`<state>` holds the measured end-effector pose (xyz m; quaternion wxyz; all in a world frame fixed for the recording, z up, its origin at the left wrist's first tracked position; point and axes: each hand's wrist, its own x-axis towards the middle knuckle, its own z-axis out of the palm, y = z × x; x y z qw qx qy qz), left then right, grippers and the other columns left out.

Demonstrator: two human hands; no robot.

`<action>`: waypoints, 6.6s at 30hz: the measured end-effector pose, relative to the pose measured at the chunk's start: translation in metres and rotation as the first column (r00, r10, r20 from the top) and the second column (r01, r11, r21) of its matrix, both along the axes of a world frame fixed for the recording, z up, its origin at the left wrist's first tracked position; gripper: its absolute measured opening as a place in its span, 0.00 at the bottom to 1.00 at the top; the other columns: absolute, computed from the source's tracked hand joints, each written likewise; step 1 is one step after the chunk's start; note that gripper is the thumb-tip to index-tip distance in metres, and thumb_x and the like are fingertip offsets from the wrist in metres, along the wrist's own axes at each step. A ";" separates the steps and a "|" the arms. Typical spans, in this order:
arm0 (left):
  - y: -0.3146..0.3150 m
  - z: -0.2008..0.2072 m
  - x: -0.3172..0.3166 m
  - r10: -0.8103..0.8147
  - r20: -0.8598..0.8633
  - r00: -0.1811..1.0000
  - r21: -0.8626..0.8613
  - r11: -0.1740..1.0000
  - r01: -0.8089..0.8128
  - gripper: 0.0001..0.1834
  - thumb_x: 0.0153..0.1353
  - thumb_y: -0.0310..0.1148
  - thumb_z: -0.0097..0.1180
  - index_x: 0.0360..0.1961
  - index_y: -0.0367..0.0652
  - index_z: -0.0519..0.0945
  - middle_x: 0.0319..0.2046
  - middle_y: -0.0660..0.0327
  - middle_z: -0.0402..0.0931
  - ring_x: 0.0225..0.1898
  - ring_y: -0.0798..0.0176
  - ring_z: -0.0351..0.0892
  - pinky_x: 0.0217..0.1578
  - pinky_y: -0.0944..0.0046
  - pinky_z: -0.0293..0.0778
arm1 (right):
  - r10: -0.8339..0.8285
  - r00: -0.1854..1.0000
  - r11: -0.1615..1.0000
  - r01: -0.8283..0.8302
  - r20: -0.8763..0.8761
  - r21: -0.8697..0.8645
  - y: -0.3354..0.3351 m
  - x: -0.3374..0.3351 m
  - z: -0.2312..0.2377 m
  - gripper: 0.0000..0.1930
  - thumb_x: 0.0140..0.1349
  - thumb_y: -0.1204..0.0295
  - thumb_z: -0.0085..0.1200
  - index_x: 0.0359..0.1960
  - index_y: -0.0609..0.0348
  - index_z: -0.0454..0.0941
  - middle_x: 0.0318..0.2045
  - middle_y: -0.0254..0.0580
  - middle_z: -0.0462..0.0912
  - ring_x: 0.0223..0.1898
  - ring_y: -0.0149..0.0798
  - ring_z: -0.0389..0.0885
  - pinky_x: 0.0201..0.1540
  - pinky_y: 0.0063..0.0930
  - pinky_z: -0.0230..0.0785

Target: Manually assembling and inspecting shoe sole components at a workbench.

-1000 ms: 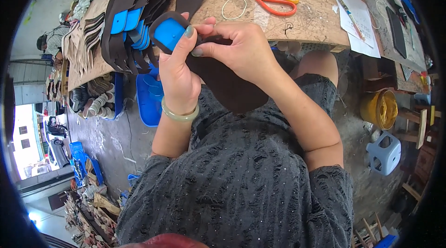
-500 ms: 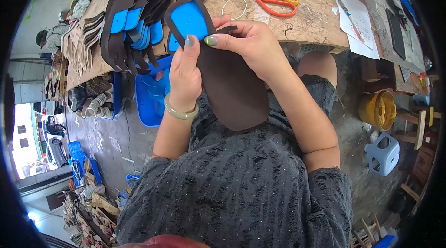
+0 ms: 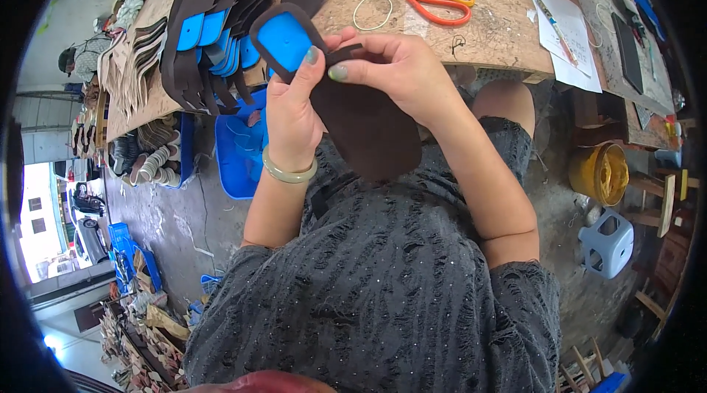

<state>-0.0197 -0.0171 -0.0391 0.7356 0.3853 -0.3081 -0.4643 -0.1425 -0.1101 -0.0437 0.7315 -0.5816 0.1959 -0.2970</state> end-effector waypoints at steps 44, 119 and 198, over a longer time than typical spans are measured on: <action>0.000 -0.008 0.033 0.046 0.413 0.909 -0.407 0.903 0.140 0.18 0.61 0.44 0.56 0.32 0.35 0.79 0.35 0.53 0.79 0.45 0.50 0.78 0.60 0.45 0.60 | 0.046 0.997 0.907 -0.067 -0.061 -0.415 0.014 -0.009 0.007 0.13 0.46 0.71 0.68 0.32 0.63 0.81 0.28 0.33 0.80 0.31 0.24 0.76 0.35 0.20 0.69; -0.002 0.003 0.004 -0.262 0.185 0.947 0.121 0.962 0.243 0.50 0.59 0.73 0.16 0.47 0.34 0.72 0.27 0.54 0.78 0.27 0.61 0.79 0.31 0.65 0.77 | 0.116 0.978 0.993 -0.111 0.176 -0.034 -0.003 0.007 -0.001 0.31 0.70 0.46 0.28 0.60 0.60 0.65 0.25 0.37 0.77 0.13 0.25 0.71 0.13 0.18 0.62; -0.004 -0.010 0.006 0.040 -0.132 0.990 -0.162 0.985 -0.061 0.39 0.59 0.67 0.42 0.56 0.42 0.64 0.33 0.63 0.66 0.34 0.66 0.66 0.38 0.64 0.70 | -0.125 0.992 0.991 0.125 -0.016 0.040 0.065 0.007 -0.033 0.17 0.72 0.59 0.36 0.46 0.59 0.70 0.16 0.28 0.69 0.13 0.19 0.61 0.15 0.14 0.52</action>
